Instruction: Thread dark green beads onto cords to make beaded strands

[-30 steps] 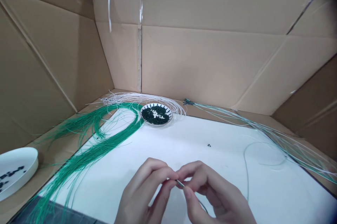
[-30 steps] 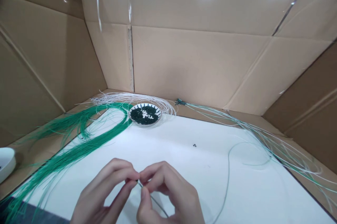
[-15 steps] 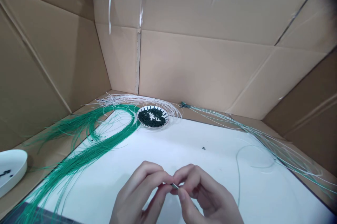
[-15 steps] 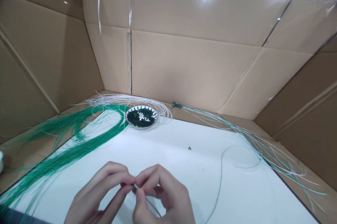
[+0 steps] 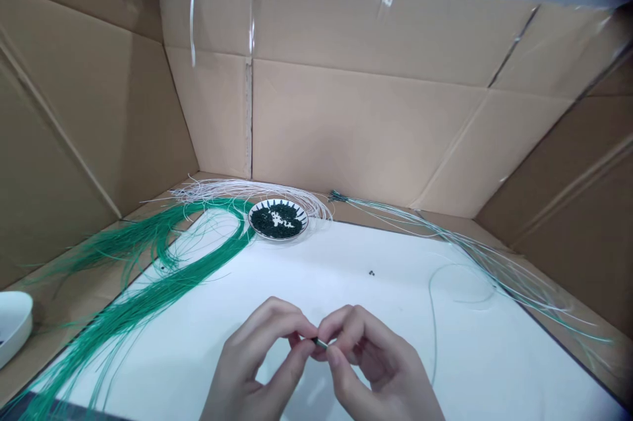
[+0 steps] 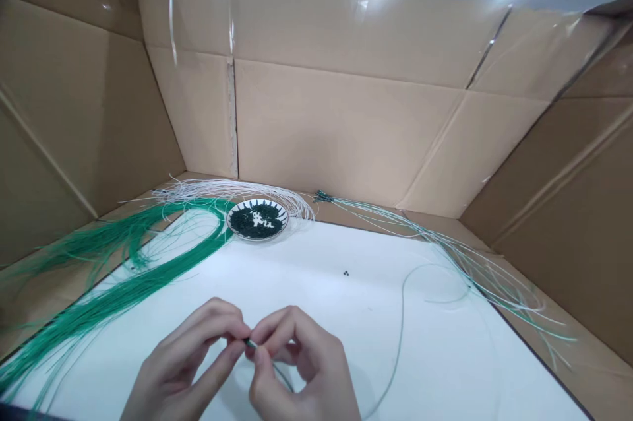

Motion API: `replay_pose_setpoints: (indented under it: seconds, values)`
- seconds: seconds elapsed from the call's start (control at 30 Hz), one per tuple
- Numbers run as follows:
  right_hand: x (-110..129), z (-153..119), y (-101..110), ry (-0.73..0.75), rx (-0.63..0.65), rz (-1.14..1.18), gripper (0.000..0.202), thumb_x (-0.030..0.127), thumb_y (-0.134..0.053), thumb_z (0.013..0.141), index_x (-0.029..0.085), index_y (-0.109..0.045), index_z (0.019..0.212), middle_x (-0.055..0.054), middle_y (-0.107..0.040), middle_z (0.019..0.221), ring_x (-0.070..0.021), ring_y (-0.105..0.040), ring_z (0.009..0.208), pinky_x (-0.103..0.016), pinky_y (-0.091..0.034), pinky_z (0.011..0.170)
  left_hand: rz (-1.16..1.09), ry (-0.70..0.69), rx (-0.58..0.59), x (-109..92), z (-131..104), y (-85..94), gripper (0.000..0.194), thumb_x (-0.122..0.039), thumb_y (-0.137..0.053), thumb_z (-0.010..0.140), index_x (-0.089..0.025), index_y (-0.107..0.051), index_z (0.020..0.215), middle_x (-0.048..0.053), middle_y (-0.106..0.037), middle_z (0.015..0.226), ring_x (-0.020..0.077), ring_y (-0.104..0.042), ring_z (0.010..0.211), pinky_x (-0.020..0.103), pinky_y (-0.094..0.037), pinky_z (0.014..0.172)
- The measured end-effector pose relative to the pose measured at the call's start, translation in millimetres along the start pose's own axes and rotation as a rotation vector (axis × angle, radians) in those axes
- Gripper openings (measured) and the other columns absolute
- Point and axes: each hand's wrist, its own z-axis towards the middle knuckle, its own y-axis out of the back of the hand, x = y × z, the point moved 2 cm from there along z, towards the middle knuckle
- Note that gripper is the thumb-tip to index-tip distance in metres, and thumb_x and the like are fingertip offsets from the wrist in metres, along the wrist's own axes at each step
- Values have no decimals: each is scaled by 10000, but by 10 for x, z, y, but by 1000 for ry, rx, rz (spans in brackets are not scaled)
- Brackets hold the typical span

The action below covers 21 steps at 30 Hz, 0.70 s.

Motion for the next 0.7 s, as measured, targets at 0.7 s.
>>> replay_pose_setpoints:
  seconds: [0.7]
  values:
    - [-177,71,182,-190,242,104,225,398,-773,855,206,-725,749,-16,-698,810,-139,-654,784,-210,-537,730,-426,404,74,131,-2,-67,132,-86,-695,809,-213,-723,784,-3,-636,791,132,-592,733,193,-468,672]
